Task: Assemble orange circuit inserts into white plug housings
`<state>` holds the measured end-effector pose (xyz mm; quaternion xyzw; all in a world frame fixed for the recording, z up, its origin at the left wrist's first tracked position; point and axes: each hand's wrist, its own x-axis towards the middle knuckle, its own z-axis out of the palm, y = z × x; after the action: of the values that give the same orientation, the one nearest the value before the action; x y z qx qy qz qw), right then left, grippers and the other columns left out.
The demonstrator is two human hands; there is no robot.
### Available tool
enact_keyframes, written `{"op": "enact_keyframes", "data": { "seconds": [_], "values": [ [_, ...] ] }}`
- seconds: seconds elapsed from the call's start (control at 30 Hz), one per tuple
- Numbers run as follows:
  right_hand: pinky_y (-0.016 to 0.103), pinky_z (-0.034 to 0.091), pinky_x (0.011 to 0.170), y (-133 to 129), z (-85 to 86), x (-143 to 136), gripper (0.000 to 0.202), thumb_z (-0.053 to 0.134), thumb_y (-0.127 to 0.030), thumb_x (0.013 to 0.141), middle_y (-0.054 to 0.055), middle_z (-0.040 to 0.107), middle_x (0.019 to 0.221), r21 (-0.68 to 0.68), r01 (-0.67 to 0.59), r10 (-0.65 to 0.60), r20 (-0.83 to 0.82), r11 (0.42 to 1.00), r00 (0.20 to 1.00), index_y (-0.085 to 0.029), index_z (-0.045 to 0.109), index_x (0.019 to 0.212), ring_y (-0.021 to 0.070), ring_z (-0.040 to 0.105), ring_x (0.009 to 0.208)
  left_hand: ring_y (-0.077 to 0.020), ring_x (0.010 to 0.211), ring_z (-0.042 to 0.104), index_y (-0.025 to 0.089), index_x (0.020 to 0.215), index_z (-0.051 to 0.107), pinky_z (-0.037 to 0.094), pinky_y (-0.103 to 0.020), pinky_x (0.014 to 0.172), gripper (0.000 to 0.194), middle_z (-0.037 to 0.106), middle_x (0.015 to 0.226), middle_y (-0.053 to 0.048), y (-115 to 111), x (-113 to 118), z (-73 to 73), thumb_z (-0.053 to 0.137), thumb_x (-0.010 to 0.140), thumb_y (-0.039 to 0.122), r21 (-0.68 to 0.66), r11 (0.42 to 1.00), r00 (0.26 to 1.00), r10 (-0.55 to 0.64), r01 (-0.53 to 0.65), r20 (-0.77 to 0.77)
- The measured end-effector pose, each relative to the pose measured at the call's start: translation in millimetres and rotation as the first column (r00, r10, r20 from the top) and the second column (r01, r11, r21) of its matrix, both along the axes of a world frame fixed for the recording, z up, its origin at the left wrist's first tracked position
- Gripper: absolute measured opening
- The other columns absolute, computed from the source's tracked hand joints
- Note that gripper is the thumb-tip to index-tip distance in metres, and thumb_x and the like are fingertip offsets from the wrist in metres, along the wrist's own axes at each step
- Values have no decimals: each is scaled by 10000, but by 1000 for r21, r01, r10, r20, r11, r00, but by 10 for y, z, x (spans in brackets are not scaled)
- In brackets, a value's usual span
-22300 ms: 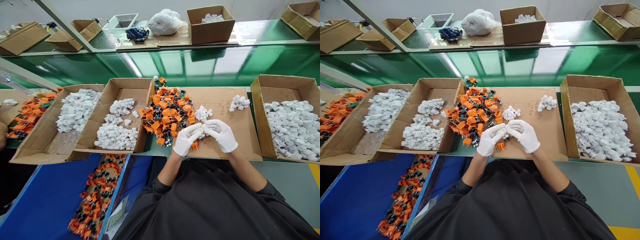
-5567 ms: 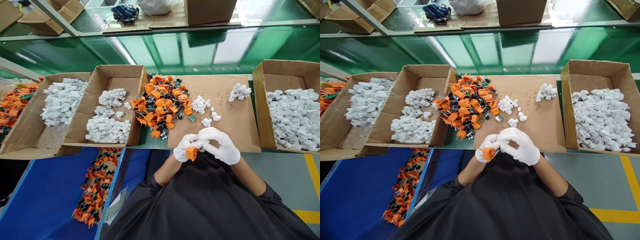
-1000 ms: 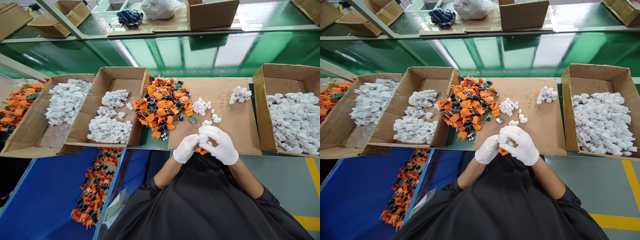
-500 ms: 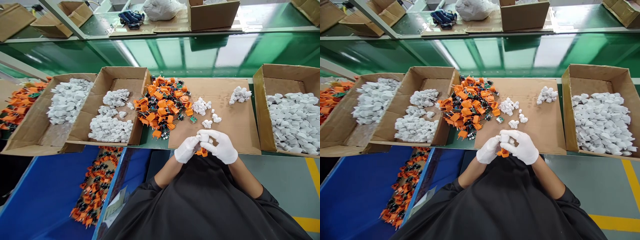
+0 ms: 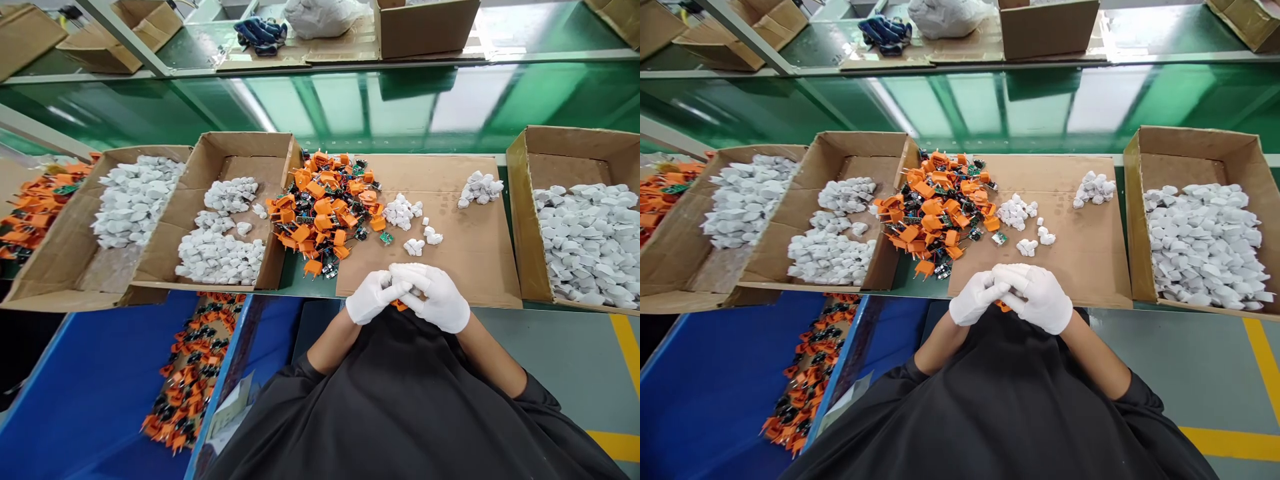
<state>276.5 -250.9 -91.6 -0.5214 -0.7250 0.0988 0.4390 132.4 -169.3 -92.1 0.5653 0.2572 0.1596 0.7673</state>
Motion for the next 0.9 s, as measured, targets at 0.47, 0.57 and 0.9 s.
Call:
{"op": "enact_keyframes", "data": {
  "seconds": [0.47, 0.57, 0.9],
  "values": [
    [329, 576, 922, -46, 43, 12, 407, 661, -386, 891, 84, 724, 1168, -199, -56, -25, -386, 978, 922, -240, 633, 1271, 220, 700, 1051, -249, 863, 672, 137, 826, 725, 533, -347, 781, 623, 712, 822, -99, -11, -37, -171, 599, 748, 742, -172, 979, 977, -76, 111, 200],
    [383, 489, 1073, -48, -7, -18, 425, 663, -395, 889, 85, 602, 1389, -172, -12, -67, -448, 985, 892, -275, 626, 1295, 255, 592, 1259, -244, 932, 677, 140, 1065, 713, 538, -335, 838, 628, 732, 969, -97, -54, -36, -168, 781, 660, 615, -159, 987, 969, 71, -33, 235],
    [434, 413, 1152, -66, 124, -86, 626, 534, -534, 936, 58, 517, 1484, -363, -268, -79, -710, 892, 700, -286, 399, 1495, 264, 510, 1352, -192, 833, 705, 193, 977, 748, 565, -318, 809, 420, 764, 917, -51, -55, -55, -278, 856, 643, 424, 15, 945, 925, 316, -327, 212]
  ]
}}
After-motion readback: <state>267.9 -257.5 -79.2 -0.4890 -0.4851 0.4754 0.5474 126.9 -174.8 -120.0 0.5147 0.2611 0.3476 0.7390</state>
